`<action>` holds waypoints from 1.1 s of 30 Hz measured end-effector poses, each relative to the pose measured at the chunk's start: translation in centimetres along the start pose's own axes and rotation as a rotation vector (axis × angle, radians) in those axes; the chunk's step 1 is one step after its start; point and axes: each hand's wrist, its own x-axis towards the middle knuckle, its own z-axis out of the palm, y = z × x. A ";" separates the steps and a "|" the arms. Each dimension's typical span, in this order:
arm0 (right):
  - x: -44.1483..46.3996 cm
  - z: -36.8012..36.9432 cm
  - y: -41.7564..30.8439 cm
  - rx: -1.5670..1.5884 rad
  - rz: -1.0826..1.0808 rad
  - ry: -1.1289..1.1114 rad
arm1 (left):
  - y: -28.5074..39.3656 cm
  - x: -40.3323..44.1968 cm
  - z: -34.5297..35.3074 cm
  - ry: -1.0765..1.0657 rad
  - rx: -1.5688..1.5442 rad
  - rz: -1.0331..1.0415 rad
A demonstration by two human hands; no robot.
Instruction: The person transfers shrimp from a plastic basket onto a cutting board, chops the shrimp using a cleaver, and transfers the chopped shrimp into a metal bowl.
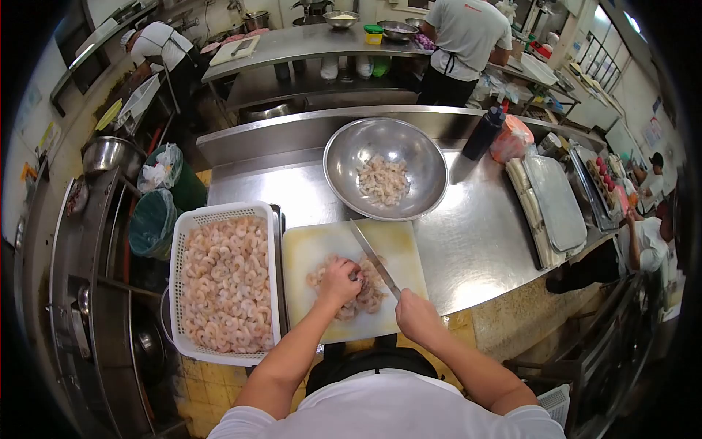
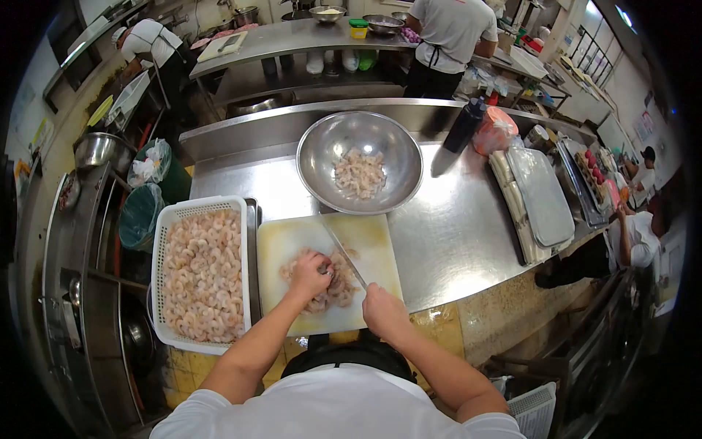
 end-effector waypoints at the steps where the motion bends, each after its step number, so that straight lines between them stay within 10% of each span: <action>1: -0.1 -0.1 -0.1 -0.015 -0.010 0.010 | 0.1 0.1 -0.1 0.006 0.008 -0.008; 33: 4.7 4.1 -0.2 0.034 -0.143 0.049 | -0.1 -1.6 -0.9 -0.021 0.003 -0.028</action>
